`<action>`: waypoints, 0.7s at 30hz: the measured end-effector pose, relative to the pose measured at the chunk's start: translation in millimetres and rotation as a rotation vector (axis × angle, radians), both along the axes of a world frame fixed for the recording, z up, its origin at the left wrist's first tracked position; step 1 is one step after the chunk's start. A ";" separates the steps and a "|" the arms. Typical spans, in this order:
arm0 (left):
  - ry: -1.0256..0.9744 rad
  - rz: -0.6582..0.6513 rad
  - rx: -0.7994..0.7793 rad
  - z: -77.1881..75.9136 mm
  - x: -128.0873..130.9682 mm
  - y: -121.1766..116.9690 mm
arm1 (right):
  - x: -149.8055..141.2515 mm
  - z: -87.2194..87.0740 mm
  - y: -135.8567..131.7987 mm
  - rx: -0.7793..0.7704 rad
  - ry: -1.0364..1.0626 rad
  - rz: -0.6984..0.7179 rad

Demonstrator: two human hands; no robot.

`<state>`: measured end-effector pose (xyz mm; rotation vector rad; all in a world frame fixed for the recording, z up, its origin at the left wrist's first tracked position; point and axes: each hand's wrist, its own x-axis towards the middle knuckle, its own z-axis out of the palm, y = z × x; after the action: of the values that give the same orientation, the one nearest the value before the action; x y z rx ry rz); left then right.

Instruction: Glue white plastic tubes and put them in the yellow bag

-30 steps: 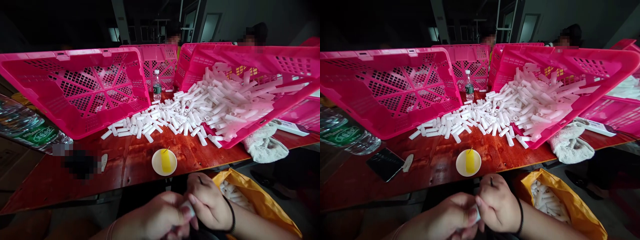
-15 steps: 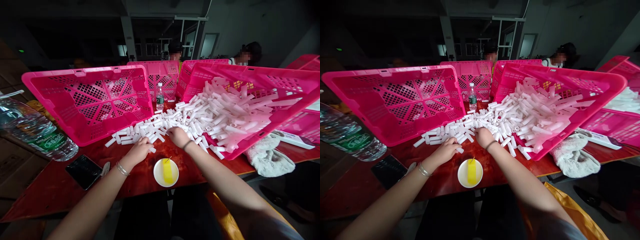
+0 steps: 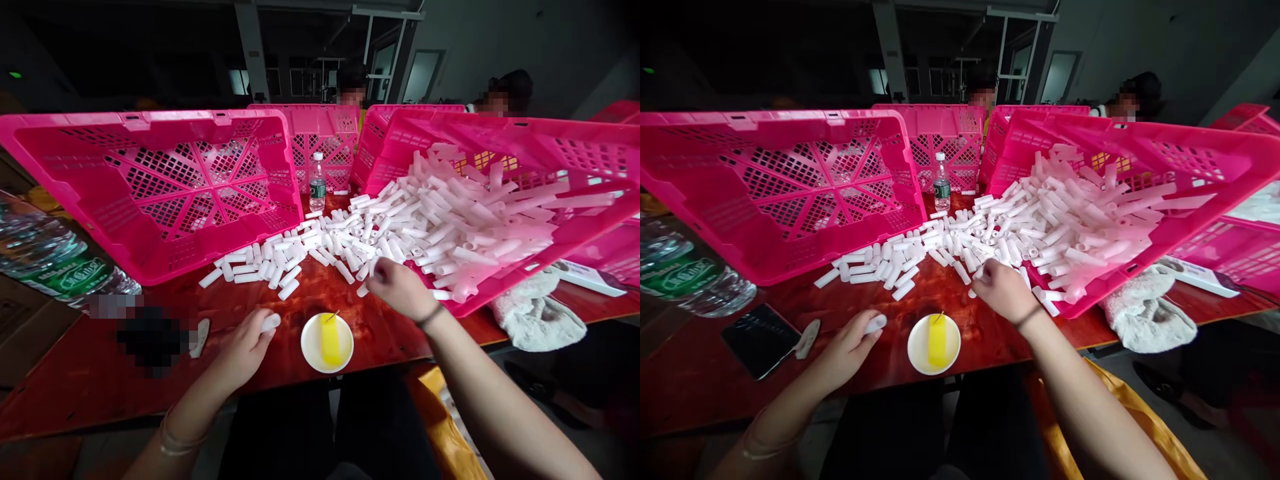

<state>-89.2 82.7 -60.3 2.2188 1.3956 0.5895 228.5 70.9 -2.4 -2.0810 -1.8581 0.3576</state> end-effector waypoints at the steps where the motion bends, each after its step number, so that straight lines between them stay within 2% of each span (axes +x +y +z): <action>1: -0.028 0.015 -0.048 -0.5 -1.2 -8.4 | 8.8 -1.7 -20.3 0.004 0.134 0.098; 3: -0.077 -0.035 -0.124 -0.7 3.8 -23.4 | 12.9 -11.4 -51.3 -0.042 0.411 0.309; 5: -0.109 -0.128 -0.144 -1.3 16.5 -33.5 | 1.6 -27.2 -65.6 -0.009 0.563 0.438; 7: -0.112 -0.193 -0.136 -3.7 31.5 -37.5 | -15.5 -44.4 -65.6 0.138 0.532 0.483; 11: -0.112 -0.230 -0.072 -11.4 50.5 -35.1 | -34.0 -68.6 -52.3 0.413 0.273 0.540; 15: -0.128 -0.218 -0.049 -14.6 52.4 -33.3 | -27.8 -71.8 -48.5 0.482 0.233 0.609; 18: -0.141 -0.210 -0.046 -13.9 51.4 -34.0 | -22.1 -65.7 -47.8 0.382 0.382 0.645; 21: -0.139 -0.213 -0.043 -14.4 51.9 -34.0 | -21.4 -61.9 -46.9 0.286 0.525 0.589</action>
<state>-37.3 48.6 -74.7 2.2103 1.0763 0.6193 207.1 24.0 -64.3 -1.0867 -1.9896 0.6557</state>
